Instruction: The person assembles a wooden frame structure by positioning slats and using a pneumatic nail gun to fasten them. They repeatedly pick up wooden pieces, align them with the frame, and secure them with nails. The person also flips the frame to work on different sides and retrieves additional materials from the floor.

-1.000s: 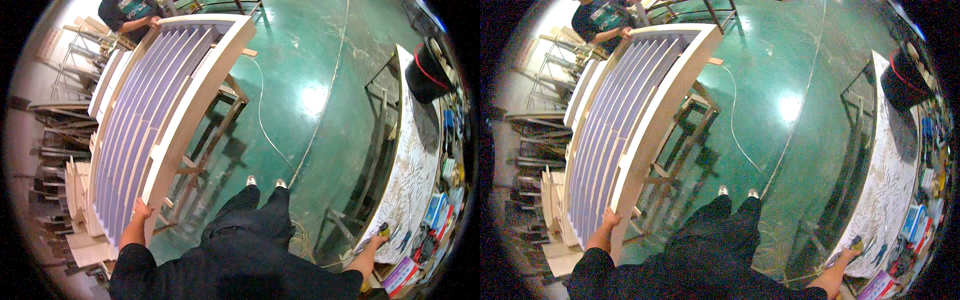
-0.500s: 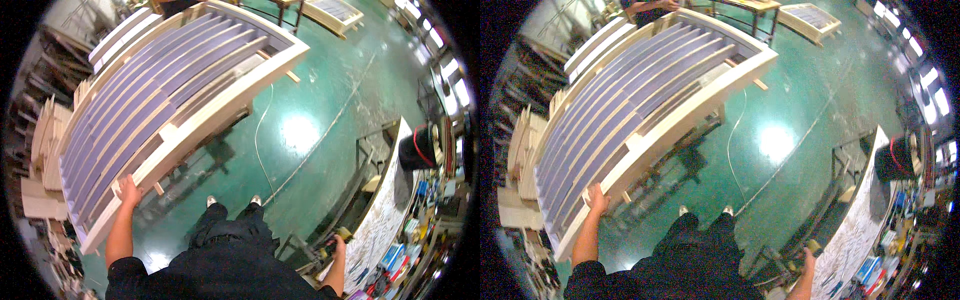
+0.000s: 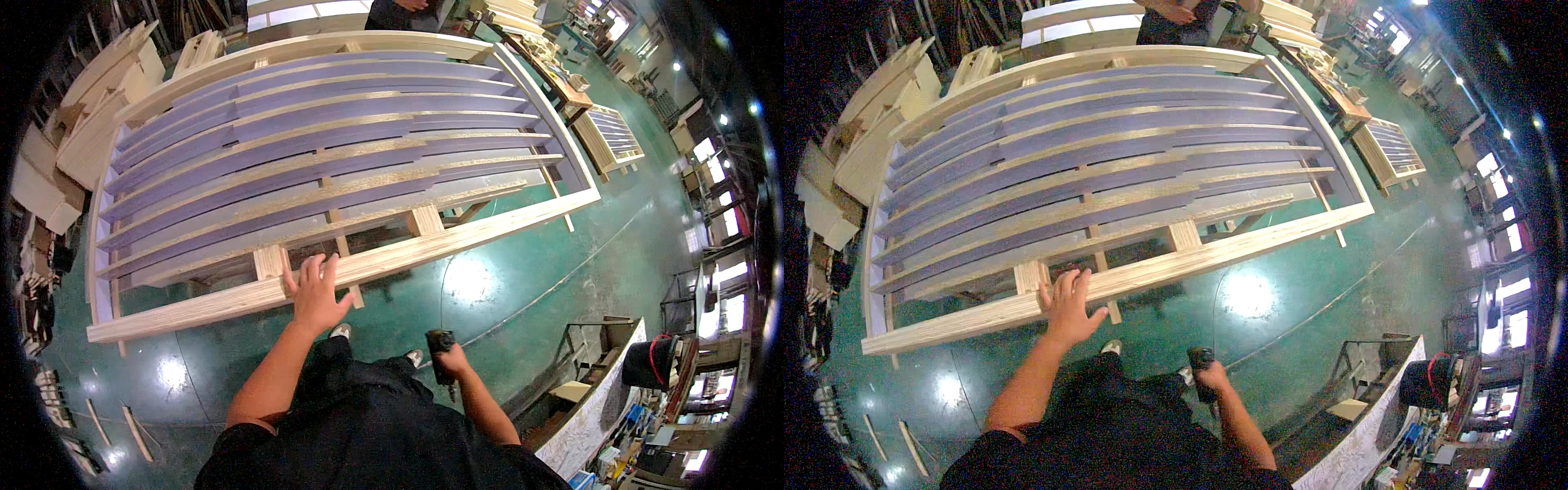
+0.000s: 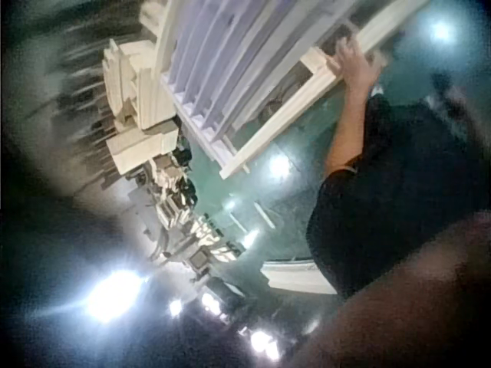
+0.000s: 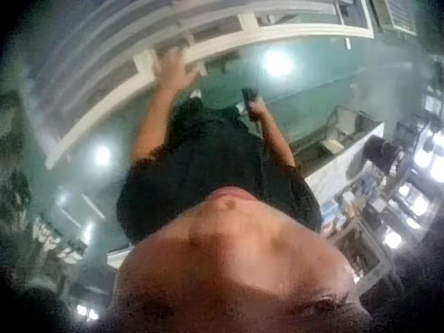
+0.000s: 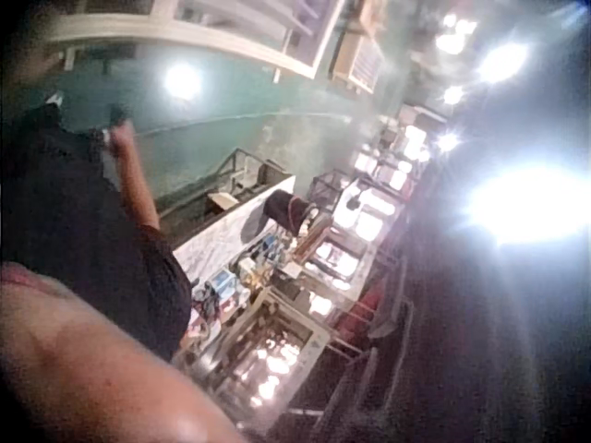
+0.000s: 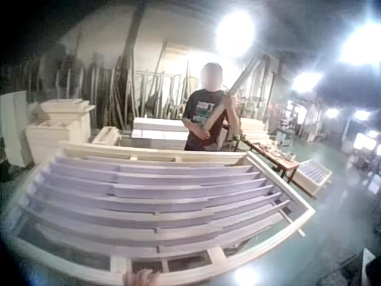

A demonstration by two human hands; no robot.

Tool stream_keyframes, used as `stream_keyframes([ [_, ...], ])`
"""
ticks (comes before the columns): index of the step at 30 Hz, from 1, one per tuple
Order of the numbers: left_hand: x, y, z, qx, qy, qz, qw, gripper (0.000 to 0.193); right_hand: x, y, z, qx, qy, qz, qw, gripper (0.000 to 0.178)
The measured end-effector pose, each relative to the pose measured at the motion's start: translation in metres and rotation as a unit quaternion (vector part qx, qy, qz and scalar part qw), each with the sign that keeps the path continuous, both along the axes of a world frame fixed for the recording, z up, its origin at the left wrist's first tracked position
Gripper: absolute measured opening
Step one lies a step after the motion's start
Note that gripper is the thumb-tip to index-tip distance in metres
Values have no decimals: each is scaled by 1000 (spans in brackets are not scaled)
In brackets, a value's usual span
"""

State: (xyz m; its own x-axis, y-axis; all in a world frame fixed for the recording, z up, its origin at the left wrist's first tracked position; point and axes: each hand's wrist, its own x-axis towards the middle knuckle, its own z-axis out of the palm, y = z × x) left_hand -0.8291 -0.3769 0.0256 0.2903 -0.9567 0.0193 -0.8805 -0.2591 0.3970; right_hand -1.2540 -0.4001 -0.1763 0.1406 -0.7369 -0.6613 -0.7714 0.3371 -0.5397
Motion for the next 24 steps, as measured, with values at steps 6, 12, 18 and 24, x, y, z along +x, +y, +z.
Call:
stream_keyframes([
  [6, 84, 27, 3, -16, 94, -94, 991, 80, 120, 50, 33, -19, -30, 99, 994, 44],
  [12, 141, 23, 27, 111, 17, -164, 980, 82, 141, 128, 32, -15, -12, 108, 994, 50],
  [18, 109, 21, 18, 123, -76, -200, 969, 92, 135, 217, -24, -28, 57, 59, 996, 41],
  [24, 50, -25, 1, 130, -107, -186, 968, 96, 142, 339, -58, 40, 41, -4, 998, 47],
])
